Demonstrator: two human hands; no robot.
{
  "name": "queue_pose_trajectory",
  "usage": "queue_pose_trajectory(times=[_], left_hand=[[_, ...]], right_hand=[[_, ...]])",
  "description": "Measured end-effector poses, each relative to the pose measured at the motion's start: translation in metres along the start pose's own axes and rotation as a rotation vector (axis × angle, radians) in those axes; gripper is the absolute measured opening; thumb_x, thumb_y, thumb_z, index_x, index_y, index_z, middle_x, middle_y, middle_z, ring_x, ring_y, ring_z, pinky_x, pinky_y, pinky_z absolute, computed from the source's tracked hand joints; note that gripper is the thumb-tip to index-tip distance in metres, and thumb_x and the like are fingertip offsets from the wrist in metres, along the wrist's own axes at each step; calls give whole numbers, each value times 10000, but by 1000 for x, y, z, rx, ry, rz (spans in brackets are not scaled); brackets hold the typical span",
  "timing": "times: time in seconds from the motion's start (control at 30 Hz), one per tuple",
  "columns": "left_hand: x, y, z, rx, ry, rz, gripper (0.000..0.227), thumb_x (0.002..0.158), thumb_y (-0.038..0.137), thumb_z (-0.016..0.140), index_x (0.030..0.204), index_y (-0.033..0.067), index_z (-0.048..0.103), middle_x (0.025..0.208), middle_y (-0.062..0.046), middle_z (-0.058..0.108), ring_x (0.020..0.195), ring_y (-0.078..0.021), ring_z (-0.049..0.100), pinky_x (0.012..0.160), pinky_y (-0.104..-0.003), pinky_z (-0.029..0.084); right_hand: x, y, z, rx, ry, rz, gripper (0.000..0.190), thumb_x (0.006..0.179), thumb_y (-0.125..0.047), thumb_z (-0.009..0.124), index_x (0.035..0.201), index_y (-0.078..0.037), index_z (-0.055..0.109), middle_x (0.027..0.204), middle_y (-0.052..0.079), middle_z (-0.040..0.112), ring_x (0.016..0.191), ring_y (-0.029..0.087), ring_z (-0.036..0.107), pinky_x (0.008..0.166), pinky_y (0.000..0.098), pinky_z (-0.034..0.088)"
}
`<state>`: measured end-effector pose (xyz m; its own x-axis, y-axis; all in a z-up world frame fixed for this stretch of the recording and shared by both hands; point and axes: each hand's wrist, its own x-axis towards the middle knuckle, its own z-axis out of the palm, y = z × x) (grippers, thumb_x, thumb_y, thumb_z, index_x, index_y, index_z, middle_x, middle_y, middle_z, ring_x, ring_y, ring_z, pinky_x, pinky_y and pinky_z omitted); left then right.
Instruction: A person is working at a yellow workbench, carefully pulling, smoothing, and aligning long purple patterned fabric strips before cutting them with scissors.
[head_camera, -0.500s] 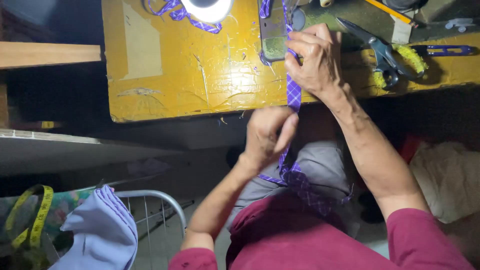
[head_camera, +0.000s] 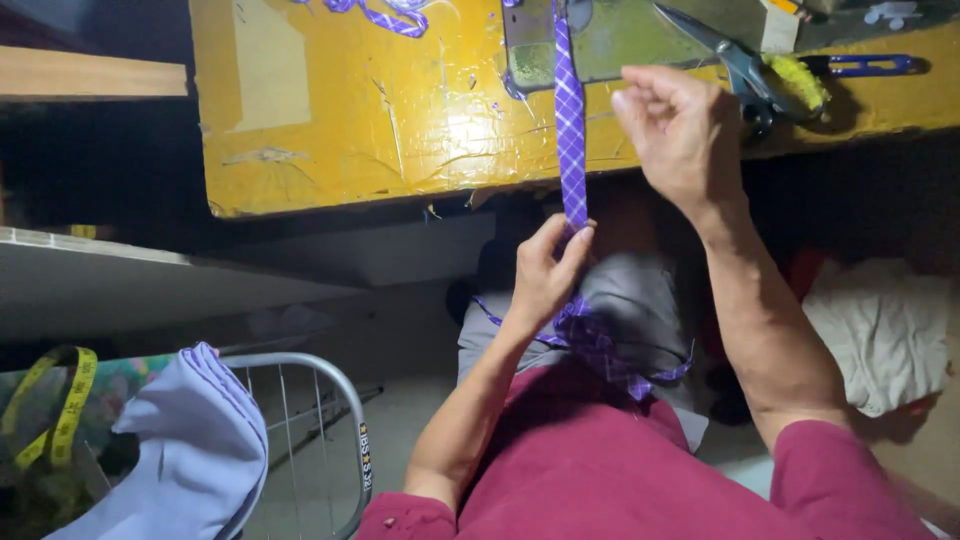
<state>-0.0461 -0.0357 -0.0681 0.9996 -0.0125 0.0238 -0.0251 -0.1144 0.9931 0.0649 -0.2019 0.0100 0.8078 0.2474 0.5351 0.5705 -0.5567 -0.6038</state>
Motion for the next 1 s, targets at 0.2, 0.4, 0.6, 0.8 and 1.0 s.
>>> queue_pose_trajectory(times=[0.2,0.4,0.6,0.8,1.0], left_hand=[[-35,16,18,563,-17,558,92,980,200,667,1065,181,639,698,-49,604,642,-286,653,597,-394,521],[-23,26,6,527,-251,622,237,961,315,643,1103,126,635,856,-84,619,783,-353,644,652,-475,518],[40,22,-25,768,73,630,130,988,115,631,1110,115,675,1047,-61,716,880,-311,596,768,-457,445],[64,36,-35,874,130,672,133,1021,99,585,1151,101,615,1170,-69,665,1019,-309,572,807,-434,473],[81,32,-36,910,113,694,144,1021,92,570,1156,101,619,1198,-53,660,1088,-300,578,822,-434,458]], right_hand=[[-20,-47,-6,118,-246,473,619,968,-453,794,1345,9,626,913,141,760,809,245,753,713,370,613],[-48,-9,22,-102,-98,319,274,1007,-183,706,1267,-108,752,709,-5,722,741,214,746,676,374,600],[-54,4,28,-338,-15,59,426,953,-34,638,1359,-42,767,522,107,546,406,225,443,440,396,407],[-54,8,31,-397,-86,59,425,936,-59,660,1343,-84,779,579,120,637,421,274,516,449,423,425],[-55,12,33,-445,-129,45,516,858,-40,647,1353,-105,777,541,93,582,419,277,508,432,416,408]])
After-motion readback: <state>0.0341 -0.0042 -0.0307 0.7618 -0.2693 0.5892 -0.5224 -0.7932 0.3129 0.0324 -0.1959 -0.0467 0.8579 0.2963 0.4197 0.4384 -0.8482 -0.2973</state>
